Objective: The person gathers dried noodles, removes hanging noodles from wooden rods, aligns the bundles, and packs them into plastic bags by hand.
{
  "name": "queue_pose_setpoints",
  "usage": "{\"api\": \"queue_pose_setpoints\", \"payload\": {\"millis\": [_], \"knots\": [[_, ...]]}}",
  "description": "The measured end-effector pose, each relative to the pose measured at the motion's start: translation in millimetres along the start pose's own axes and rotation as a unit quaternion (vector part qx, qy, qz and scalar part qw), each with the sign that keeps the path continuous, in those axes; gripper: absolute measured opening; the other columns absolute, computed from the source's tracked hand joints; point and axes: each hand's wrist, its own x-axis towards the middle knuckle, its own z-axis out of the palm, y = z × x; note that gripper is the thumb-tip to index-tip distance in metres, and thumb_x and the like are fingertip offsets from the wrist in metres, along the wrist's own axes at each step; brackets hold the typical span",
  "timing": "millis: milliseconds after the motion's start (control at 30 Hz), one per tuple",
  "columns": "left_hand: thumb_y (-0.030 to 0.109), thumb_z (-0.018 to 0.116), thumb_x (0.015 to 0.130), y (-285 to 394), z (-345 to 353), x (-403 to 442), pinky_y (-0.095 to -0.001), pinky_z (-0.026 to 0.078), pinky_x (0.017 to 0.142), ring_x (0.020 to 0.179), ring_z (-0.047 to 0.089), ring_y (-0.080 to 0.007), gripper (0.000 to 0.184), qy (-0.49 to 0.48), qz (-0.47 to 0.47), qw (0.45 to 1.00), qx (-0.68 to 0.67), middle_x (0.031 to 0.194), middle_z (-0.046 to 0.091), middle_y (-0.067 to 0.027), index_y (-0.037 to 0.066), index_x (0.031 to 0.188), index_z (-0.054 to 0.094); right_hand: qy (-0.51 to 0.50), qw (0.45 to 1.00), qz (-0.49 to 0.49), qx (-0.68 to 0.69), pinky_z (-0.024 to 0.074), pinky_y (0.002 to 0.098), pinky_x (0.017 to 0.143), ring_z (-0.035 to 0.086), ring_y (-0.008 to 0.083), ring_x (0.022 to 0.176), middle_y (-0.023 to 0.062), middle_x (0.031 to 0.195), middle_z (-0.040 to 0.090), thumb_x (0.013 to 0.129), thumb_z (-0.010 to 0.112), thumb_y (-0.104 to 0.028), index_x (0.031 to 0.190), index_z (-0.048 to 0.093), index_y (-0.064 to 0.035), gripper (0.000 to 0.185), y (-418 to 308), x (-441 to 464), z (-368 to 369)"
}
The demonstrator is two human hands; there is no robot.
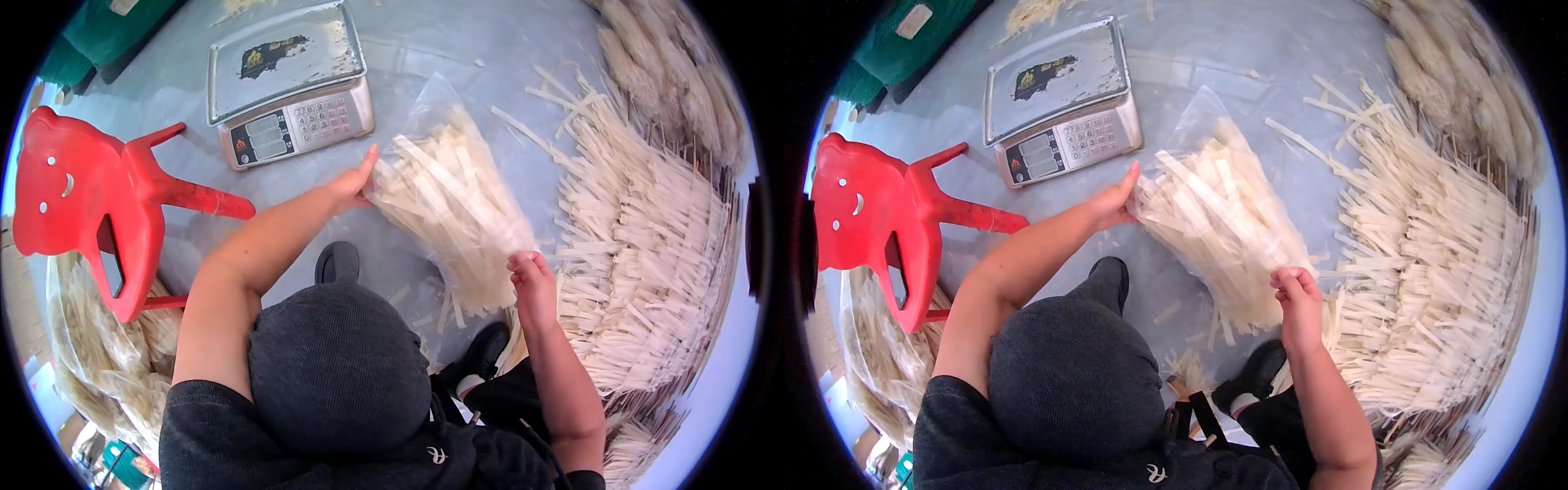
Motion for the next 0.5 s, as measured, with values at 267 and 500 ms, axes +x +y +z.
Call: {"api": "queue_pose_setpoints", "payload": {"millis": [267, 500], "knots": [[0.089, 0.020, 0.076, -13.0, 41.9, -43.8, -0.0465, 0.036, 0.105, 0.129, 0.046, -0.0287, 0.100, -0.171, -0.032, 0.945, -0.278, 0.145, 0.043, -0.0088, 0.019, 0.144, 0.040, -0.062, 0.986, -0.156, 0.007, 0.0363, 0.0237, 0.073, 0.046, 0.0090, 0.079, 0.0009, 0.091, 0.055, 0.086, 0.062, -0.001, 0.097, 0.053, -0.0085, 0.016, -74.0, -42.7, 44.2], [0.088, 0.030, 0.074, 7.7, 57.5, -86.6, -0.0535, 0.038, 0.105, 0.132, 0.041, -0.0360, 0.102, -0.290, 0.010, 0.913, -0.286, 0.148, 0.039, -0.0108, 0.021, 0.150, 0.027, -0.146, 0.924, -0.346, -0.075, 0.0390, 0.0244, 0.077, 0.047, 0.0123, 0.087, 0.0074, 0.099, 0.052, 0.083, 0.060, -0.001, 0.110, 0.047, -0.0041, 0.030, -160.2, -80.0, 96.2]]}}
